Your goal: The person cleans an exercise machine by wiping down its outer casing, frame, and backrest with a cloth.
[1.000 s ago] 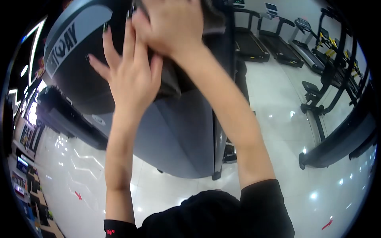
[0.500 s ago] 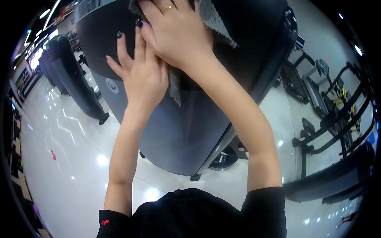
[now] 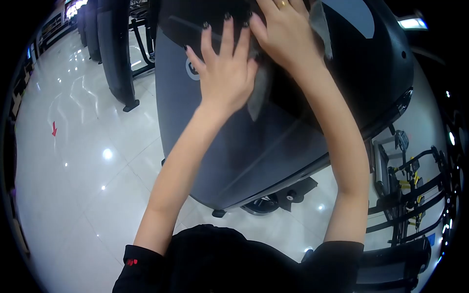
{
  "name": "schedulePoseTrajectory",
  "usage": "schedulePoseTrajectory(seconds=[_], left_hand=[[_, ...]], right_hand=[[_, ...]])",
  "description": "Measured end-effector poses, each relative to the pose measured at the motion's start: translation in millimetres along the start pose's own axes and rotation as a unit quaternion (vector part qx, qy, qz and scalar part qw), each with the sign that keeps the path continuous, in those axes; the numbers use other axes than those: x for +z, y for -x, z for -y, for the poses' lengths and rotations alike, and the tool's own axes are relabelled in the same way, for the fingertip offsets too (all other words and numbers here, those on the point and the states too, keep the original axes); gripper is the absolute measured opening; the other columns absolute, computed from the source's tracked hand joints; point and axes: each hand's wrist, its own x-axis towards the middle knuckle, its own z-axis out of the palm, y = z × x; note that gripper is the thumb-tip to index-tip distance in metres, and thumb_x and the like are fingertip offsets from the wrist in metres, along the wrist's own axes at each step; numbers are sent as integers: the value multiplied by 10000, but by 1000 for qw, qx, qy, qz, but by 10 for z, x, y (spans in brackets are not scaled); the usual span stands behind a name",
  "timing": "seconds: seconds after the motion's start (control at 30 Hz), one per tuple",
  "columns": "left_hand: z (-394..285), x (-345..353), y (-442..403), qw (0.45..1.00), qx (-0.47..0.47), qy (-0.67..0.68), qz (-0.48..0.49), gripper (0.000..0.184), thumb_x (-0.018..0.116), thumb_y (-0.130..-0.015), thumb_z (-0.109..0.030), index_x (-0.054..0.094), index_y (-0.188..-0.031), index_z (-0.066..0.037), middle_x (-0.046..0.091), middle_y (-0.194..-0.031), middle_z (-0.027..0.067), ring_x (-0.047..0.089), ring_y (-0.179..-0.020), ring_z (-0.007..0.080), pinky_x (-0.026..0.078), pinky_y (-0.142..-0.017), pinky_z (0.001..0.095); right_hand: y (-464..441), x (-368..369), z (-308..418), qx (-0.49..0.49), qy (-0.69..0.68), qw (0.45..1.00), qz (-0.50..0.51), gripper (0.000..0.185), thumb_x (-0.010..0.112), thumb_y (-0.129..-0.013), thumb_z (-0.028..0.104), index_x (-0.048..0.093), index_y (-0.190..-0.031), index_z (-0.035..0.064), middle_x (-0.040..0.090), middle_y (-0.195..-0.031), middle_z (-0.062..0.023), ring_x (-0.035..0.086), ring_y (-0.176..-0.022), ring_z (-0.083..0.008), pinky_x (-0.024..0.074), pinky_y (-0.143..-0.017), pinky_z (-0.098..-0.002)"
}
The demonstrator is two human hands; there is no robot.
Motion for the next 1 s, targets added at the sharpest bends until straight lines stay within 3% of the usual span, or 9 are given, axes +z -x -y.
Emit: schedulePoseTrajectory(seconds=[0.17, 0.2, 0.4, 0.43, 0.6, 0.67, 1.0], left_hand=[[64, 76, -230, 999, -25, -26, -30, 509, 506, -820, -244, 392, -1309, -156, 244, -1418, 112, 166, -1276, 415, 171, -924, 702], [73, 98, -195, 997, -39, -36, -49, 496, 553, -804, -290, 463, -1268, -140, 294, -1401, 104, 206, -1272, 400, 177, -927, 699], [167, 116, 69, 995, -96, -2, -11, 472, 541, -818, -290, 468, -1269, -172, 272, -1406, 121, 186, -1274, 419, 157, -927, 706], [182, 121, 99, 995, -99, -4, -16, 443, 541, -818, -283, 495, -1242, -163, 277, -1403, 126, 198, -1271, 415, 161, -927, 704], [230, 138, 209, 992, -126, 11, -14, 401, 535, -827, -299, 526, -1202, -159, 286, -1397, 134, 222, -1271, 400, 171, -929, 700], [272, 142, 231, 991, -129, 11, -17, 395, 532, -831, -307, 528, -1202, -170, 286, -1396, 136, 220, -1273, 400, 171, -930, 700], [310, 141, 248, 988, -149, 29, -3, 409, 524, -838, -312, 513, -1221, -170, 248, -1412, 142, 179, -1294, 396, 155, -942, 698]], right_hand=[[-231, 301, -80, -52, 6, 995, -82, 409, 501, -762, 129, 506, -1133, -44, 516, -1125, -233, 439, -1041, -411, 306, -963, -455], [-222, 332, -59, -63, -4, 995, -72, 413, 507, -762, 133, 505, -1134, -45, 512, -1122, -228, 424, -1046, -413, 302, -960, -460], [-88, 462, 153, -65, -79, 995, 7, 452, 538, -751, 162, 497, -1151, -42, 500, -1137, -229, 399, -1070, -411, 293, -967, -459], [-58, 543, 125, -77, -36, 996, 1, 456, 552, -786, 253, 503, -1196, 58, 533, -1160, -138, 453, -1037, -335, 315, -943, -394], [13, 607, 211, -90, -33, 994, 47, 474, 555, -783, 251, 490, -1205, 45, 517, -1188, -148, 436, -1066, -347, 307, -960, -398], [16, 648, 239, -96, -75, 991, 48, 448, 569, -748, 228, 523, -1150, 35, 542, -1128, -169, 424, -1055, -404, 304, -954, -432], [-28, 698, 299, -103, -78, 990, 63, 418, 561, -771, 211, 526, -1140, 17, 556, -1097, -185, 458, -1024, -390, 307, -951, -429]])
